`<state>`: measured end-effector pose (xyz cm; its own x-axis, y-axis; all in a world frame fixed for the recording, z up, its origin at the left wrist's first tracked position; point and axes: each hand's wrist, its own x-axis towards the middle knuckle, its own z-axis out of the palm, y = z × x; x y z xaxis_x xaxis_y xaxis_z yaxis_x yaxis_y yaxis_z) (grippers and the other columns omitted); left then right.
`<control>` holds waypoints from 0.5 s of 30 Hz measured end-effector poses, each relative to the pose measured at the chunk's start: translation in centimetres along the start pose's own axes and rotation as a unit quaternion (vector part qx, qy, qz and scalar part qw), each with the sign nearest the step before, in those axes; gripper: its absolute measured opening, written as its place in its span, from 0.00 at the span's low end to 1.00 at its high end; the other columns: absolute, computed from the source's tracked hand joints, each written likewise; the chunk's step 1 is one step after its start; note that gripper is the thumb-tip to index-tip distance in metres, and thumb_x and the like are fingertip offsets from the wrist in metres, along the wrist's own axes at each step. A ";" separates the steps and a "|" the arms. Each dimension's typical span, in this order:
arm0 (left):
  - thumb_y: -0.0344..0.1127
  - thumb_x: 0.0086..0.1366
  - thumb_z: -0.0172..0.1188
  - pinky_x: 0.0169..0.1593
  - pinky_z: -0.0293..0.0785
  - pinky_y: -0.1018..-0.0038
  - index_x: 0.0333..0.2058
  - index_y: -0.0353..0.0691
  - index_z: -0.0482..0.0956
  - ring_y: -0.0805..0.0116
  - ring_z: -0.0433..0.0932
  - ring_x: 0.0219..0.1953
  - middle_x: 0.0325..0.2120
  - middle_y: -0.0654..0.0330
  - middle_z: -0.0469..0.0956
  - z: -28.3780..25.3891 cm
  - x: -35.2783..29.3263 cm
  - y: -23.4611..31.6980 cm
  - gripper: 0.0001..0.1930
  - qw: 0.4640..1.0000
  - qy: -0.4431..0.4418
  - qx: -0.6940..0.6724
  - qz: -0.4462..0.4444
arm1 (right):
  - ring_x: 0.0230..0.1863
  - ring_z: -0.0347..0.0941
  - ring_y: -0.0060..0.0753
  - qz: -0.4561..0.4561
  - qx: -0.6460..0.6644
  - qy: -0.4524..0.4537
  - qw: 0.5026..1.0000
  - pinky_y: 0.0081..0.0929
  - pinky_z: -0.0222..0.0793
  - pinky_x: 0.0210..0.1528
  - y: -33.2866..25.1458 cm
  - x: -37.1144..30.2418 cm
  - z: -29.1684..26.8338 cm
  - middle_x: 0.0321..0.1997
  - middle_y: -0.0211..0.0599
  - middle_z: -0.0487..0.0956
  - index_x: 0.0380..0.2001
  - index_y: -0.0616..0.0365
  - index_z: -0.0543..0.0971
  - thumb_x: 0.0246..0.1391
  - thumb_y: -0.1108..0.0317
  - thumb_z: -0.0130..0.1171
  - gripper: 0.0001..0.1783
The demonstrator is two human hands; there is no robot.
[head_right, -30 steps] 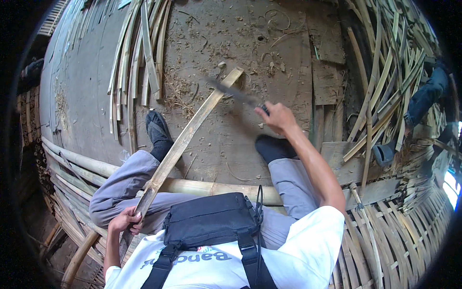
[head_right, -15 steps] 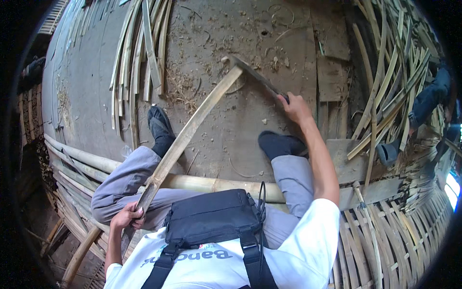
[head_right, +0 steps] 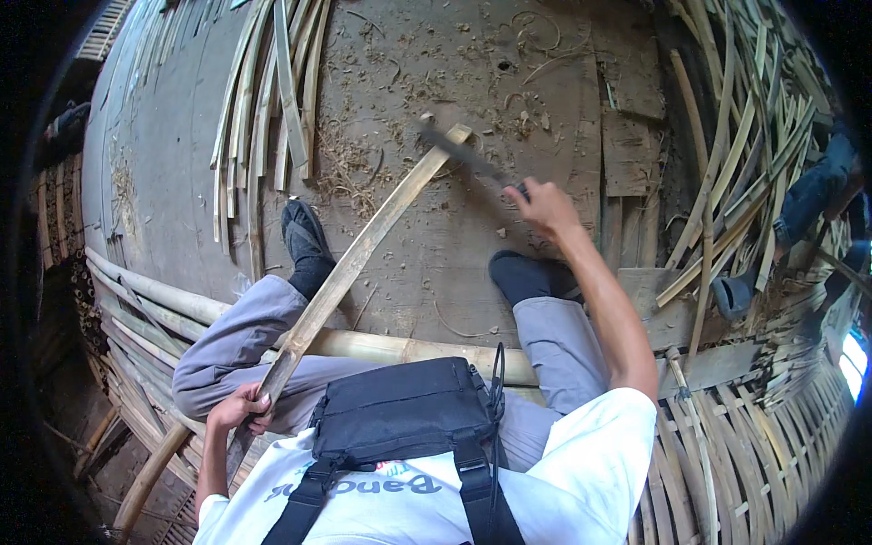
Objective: Shaving a thin strip of bamboo using a knife to smooth its surface.
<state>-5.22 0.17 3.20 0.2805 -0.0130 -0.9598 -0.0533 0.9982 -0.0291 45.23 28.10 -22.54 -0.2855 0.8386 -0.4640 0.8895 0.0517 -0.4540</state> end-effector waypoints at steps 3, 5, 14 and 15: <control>0.35 0.70 0.52 0.19 0.57 0.75 0.33 0.42 0.63 0.73 0.58 0.17 0.17 0.63 0.63 -0.2 0.0 0.2 0.09 1.000 -0.009 -0.006 -0.012 | 0.35 0.76 0.67 -0.081 -0.023 -0.023 0.996 0.54 0.72 0.37 -1.7 -0.9 1.1 0.27 0.62 0.78 0.34 0.59 0.76 0.60 0.37 0.46 0.32; 0.36 0.70 0.52 0.19 0.57 0.75 0.33 0.41 0.63 0.73 0.59 0.17 0.17 0.62 0.64 0.1 0.0 0.4 0.09 1.000 -0.007 -0.017 0.002 | 0.35 0.76 0.66 -0.060 -0.009 -0.019 0.998 0.52 0.72 0.37 0.1 -0.2 1.8 0.26 0.62 0.78 0.33 0.61 0.76 0.60 0.37 0.46 0.32; 0.35 0.70 0.51 0.24 0.69 0.72 0.35 0.38 0.66 0.68 0.71 0.20 0.20 0.58 0.72 0.3 -0.3 0.7 0.08 0.993 0.010 0.119 0.012 | 0.33 0.76 0.64 -0.010 0.108 -0.030 0.994 0.51 0.70 0.35 -1.6 -0.5 2.2 0.25 0.62 0.77 0.29 0.65 0.76 0.59 0.38 0.49 0.34; 0.34 0.71 0.51 0.27 0.74 0.72 0.36 0.37 0.67 0.67 0.76 0.21 0.22 0.56 0.76 0.4 -0.4 0.6 0.07 0.984 0.024 0.175 0.018 | 0.32 0.76 0.64 -0.017 0.119 -0.023 0.992 0.50 0.70 0.34 -1.5 -0.7 2.5 0.24 0.61 0.77 0.29 0.64 0.76 0.59 0.37 0.49 0.34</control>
<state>-4.96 0.79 3.65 0.2392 0.0282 -0.9706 0.2732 0.9572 0.0952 43.15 26.06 -23.45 -0.3350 0.8124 -0.4772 0.7707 -0.0551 -0.6348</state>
